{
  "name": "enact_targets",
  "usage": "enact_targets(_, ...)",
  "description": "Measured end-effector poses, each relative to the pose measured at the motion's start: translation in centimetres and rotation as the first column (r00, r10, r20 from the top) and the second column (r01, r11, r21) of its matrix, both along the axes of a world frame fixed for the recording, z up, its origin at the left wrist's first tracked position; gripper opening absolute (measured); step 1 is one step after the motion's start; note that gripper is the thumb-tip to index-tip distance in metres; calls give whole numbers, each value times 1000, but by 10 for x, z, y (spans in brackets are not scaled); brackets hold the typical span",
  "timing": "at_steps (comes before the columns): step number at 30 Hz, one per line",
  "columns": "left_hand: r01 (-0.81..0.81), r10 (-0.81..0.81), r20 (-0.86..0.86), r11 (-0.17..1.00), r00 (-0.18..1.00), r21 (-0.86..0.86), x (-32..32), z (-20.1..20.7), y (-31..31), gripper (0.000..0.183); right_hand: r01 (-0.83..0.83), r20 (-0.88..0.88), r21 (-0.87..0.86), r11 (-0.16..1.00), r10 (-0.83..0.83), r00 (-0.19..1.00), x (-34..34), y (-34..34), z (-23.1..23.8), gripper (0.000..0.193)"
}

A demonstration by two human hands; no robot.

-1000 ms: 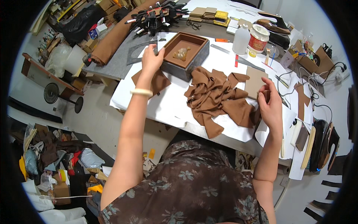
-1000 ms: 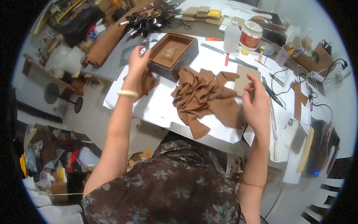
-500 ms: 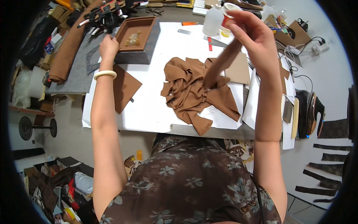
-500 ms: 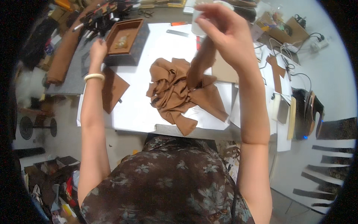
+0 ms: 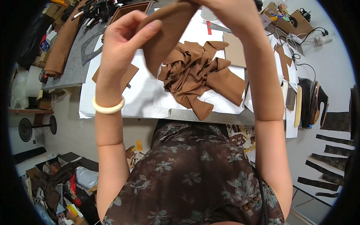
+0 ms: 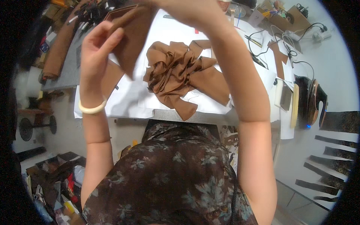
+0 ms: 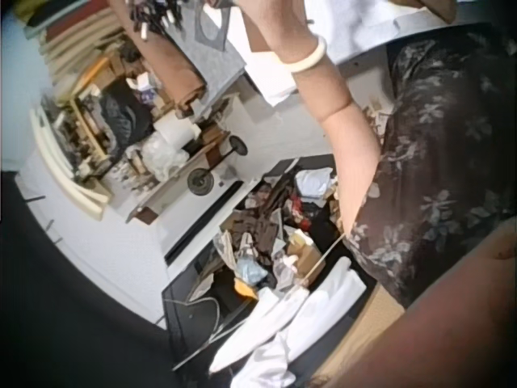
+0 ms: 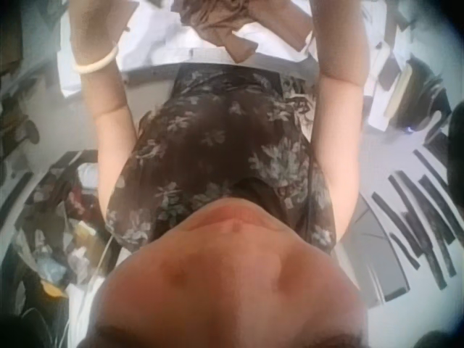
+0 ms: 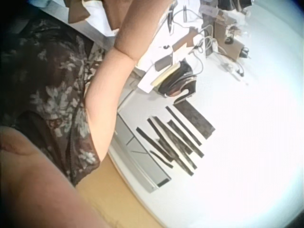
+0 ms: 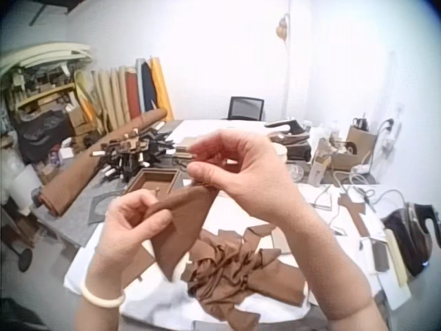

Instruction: The person uses a metal ruler and a craft knife to trim a piece of brown cardboard on a white work surface. They then use an iron to press a piece of brown fabric, place the cardboard on the fabric to check alignment, and cut the fabric with scissors. The person folds the fabric around the cardboard to form a cover.

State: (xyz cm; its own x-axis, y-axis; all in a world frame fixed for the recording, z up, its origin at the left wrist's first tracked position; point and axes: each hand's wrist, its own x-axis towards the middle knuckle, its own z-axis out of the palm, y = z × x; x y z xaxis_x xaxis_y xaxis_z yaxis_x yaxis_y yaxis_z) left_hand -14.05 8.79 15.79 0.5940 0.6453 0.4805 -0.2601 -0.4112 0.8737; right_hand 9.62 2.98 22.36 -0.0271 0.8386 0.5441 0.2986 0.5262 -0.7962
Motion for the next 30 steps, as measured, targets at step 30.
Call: enact_targets(30, 64, -75, 128, 994, 989, 89, 107, -71, -108, 29, 181, -267, -588, 788, -400, 877, 89, -128, -65, 39)
